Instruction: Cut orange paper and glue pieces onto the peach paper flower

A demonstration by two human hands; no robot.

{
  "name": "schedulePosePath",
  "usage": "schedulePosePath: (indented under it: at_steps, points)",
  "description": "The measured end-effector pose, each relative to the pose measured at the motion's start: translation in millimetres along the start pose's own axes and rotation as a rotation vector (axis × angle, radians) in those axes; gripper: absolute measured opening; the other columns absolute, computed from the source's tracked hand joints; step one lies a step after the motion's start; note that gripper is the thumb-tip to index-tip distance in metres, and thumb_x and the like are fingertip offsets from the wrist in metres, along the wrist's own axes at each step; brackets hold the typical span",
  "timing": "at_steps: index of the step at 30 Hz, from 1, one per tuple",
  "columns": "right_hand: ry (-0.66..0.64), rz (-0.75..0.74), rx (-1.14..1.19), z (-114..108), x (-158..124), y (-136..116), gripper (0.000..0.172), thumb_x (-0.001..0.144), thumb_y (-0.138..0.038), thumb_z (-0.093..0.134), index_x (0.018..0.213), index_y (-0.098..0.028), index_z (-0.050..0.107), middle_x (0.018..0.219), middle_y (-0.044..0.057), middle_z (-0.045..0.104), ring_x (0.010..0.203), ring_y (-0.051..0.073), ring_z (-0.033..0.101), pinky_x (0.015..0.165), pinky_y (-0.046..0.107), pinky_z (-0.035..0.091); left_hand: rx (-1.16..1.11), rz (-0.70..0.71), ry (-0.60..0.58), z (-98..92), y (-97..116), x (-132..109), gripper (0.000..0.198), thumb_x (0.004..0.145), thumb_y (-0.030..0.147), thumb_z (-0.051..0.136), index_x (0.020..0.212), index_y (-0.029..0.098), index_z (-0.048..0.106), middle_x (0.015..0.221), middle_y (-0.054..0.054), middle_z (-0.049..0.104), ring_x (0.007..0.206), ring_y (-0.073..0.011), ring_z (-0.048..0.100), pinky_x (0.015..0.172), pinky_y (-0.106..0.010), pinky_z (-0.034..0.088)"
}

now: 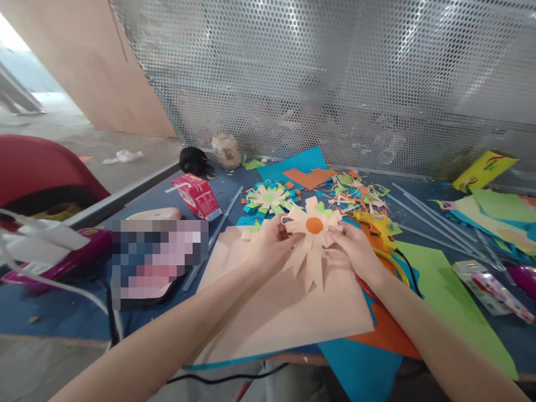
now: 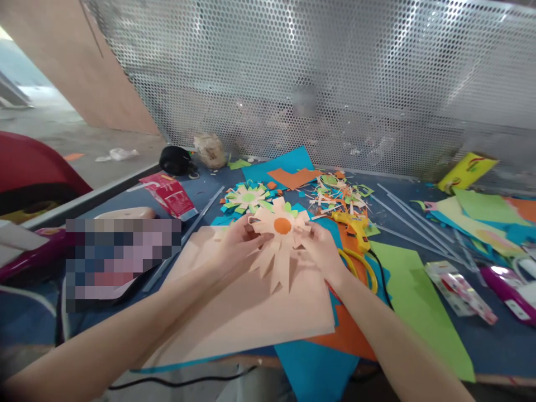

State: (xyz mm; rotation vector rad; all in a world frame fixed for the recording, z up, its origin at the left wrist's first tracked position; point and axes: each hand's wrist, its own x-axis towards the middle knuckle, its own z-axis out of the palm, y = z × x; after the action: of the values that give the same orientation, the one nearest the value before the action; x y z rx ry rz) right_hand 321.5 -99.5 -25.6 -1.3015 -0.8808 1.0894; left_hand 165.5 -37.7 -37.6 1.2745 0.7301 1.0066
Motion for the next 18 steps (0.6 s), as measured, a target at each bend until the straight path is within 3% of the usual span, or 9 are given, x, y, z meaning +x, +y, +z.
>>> schedulePosePath:
  at_steps: [5,11,15,18]
  points:
    - [0.061,-0.04,-0.059,-6,5,4,0.032,0.058,-0.046,0.071,0.061,-0.017,0.057,0.054,-0.003,0.053,0.05,0.009,0.049,0.055,0.024,0.044,-0.013,-0.027,-0.104,0.5,-8,-2,0.025,0.067,0.025,0.066,0.082,0.017,0.048,0.077,0.001,0.062,0.068,-0.0099,0.059,0.063,-0.022,0.044]
    - [0.032,-0.008,0.046,-6,5,4,0.029,0.059,-0.043,0.072,0.057,-0.017,0.06,0.055,-0.002,0.055,0.052,0.009,0.052,0.056,0.025,0.047,-0.026,-0.04,-0.069,-2.6,-5,-2,0.031,0.063,0.024,0.07,0.085,0.016,0.051,0.08,-0.001,0.064,0.07,-0.0116,0.06,0.066,-0.024,0.046]
    - [0.006,-0.051,0.118,-6,4,1,0.019,0.06,-0.036,0.071,0.066,-0.019,0.064,0.061,-0.003,0.059,0.055,0.011,0.054,0.056,0.026,0.049,-0.043,-0.023,-0.046,-1.1,0,-1,0.03,0.061,0.022,0.069,0.085,0.015,0.053,0.085,-0.004,0.067,0.073,-0.0137,0.063,0.068,-0.026,0.048]
    - [0.006,-0.14,0.044,-6,5,0,0.017,0.064,-0.032,0.069,0.075,-0.021,0.065,0.067,-0.003,0.06,0.06,0.01,0.056,0.058,0.024,0.05,-0.053,-0.007,-0.024,0.1,3,-1,0.025,0.062,0.02,0.067,0.083,0.015,0.053,0.083,-0.004,0.068,0.074,-0.0144,0.064,0.067,-0.026,0.05]
